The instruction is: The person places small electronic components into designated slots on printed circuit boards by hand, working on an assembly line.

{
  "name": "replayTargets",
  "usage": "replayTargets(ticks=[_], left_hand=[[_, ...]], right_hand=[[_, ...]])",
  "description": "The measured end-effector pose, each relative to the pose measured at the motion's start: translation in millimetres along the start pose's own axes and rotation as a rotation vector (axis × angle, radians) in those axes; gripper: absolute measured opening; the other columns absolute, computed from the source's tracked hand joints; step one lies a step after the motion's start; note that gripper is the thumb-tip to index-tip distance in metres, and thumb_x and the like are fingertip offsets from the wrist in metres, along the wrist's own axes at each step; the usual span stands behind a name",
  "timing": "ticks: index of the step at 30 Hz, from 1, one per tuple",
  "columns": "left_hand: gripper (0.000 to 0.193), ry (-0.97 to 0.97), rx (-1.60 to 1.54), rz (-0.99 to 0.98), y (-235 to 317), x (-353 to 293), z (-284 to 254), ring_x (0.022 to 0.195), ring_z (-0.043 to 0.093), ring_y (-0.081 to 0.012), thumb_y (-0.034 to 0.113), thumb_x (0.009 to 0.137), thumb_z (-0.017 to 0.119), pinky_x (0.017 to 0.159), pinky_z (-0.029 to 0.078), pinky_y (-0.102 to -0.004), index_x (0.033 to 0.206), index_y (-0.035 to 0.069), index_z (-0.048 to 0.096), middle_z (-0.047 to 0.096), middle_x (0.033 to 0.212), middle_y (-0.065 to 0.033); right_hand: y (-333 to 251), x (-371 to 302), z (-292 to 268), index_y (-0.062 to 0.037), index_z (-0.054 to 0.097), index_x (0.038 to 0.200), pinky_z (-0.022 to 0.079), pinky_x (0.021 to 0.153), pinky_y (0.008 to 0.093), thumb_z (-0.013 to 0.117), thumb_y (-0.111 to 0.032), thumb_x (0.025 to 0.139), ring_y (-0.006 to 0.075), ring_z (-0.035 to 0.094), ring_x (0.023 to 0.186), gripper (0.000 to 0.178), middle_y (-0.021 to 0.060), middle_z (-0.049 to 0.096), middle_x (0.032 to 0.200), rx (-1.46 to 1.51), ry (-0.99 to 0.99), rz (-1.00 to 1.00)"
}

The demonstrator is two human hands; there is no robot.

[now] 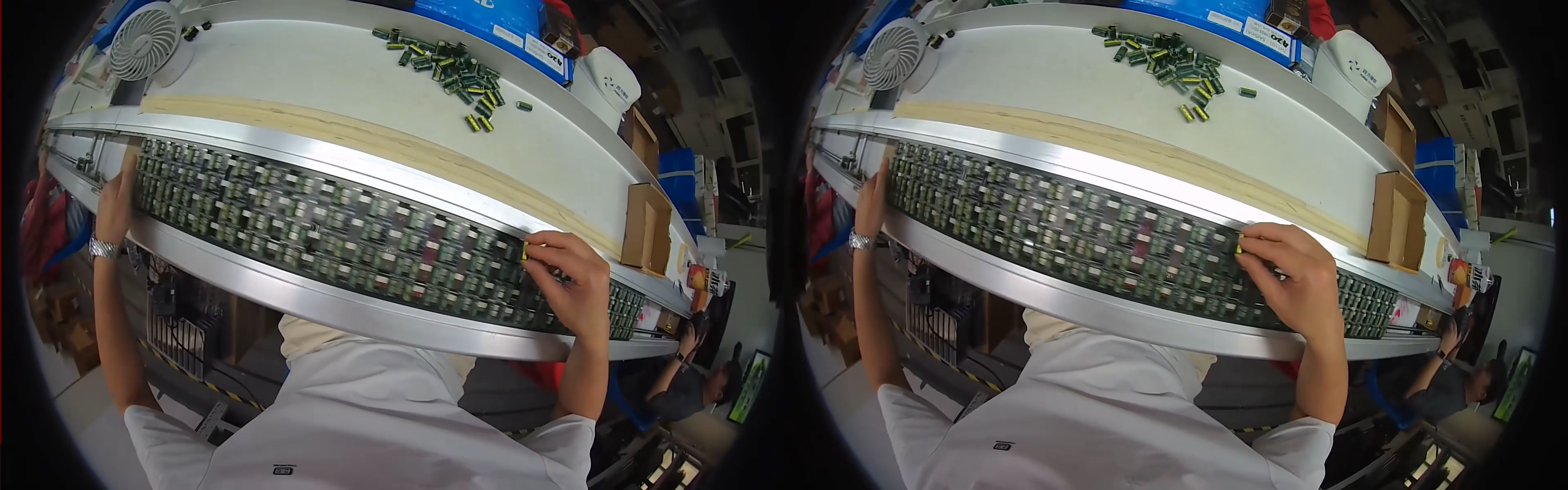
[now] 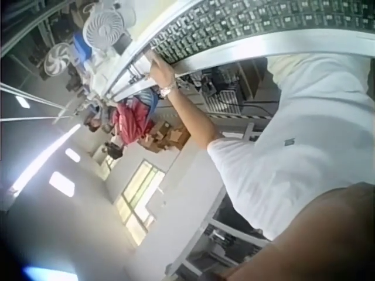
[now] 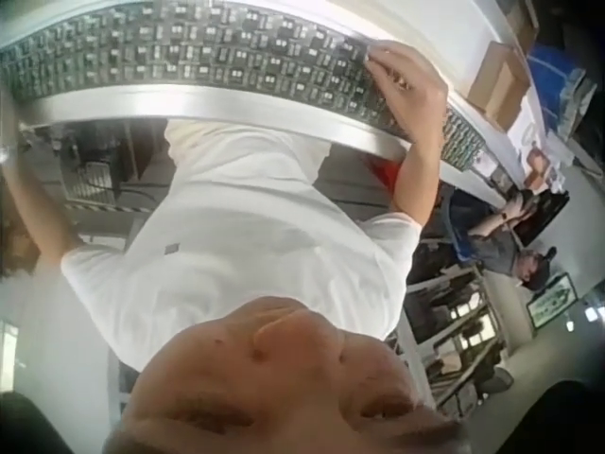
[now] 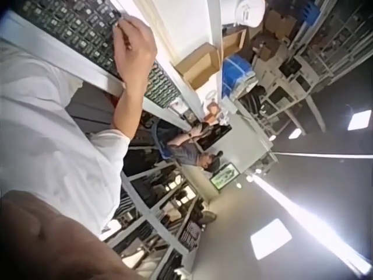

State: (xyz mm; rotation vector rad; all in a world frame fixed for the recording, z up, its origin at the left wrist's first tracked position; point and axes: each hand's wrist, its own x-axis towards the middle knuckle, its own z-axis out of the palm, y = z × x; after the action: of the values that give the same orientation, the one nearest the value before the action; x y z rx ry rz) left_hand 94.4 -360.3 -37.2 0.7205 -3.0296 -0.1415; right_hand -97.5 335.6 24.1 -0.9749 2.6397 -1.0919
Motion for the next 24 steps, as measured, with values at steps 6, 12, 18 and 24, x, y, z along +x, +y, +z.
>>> replayTargets(ticks=[6,12,18,24], left_hand=[[0.047,-0.136,0.009,-0.107,121.2,-14.3,-46.4,0.098,0.07,-0.0327,0.035,0.114,0.042,0.084,0.051,-0.0392,0.145,0.007,0.065,0.074,0.127,-0.0177],[0.038,0.279,-0.329,0.159,253.6,1.3,-55.8,0.094,0.071,-0.0238,0.028,0.104,0.069,0.084,0.056,-0.0332,0.129,-0.001,0.073,0.078,0.118,-0.0122],[0.03,0.202,-0.401,0.774,464.2,25.3,4.6,0.099,0.07,-0.03,0.015,0.097,0.07,0.091,0.057,-0.0395,0.124,0.004,0.071,0.072,0.127,-0.0088],[0.014,0.371,-0.311,0.882,494.9,37.7,37.3,0.089,0.07,-0.0335,0.008,0.09,0.069,0.084,0.057,-0.042,0.102,0.001,0.073,0.072,0.101,-0.0114]], right_hand=[[8.0,-5.7,-18.6,0.0017,0.081,0.101,0.055,0.073,0.0258,0.082,0.006,0.082,0.0175,0.069,0.086,0.02,0.0082,0.078,0.113,0.007,0.052,0.117],[14.9,-15.9,-24.8,0.0029,0.081,0.1,0.054,0.072,0.025,0.081,0.007,0.083,0.017,0.069,0.087,0.018,0.0102,0.078,0.113,-0.025,0.061,0.2],[21.3,-29.4,-14.6,0.0026,0.081,0.099,0.052,0.069,0.0236,0.082,0.008,0.082,0.0164,0.069,0.086,0.018,0.0099,0.079,0.113,-0.034,0.068,0.15],[28.4,-34.4,-9.1,0.0024,0.081,0.098,0.053,0.07,0.0252,0.082,0.008,0.08,0.0173,0.069,0.087,0.02,0.0097,0.08,0.112,-0.076,0.069,0.092]])
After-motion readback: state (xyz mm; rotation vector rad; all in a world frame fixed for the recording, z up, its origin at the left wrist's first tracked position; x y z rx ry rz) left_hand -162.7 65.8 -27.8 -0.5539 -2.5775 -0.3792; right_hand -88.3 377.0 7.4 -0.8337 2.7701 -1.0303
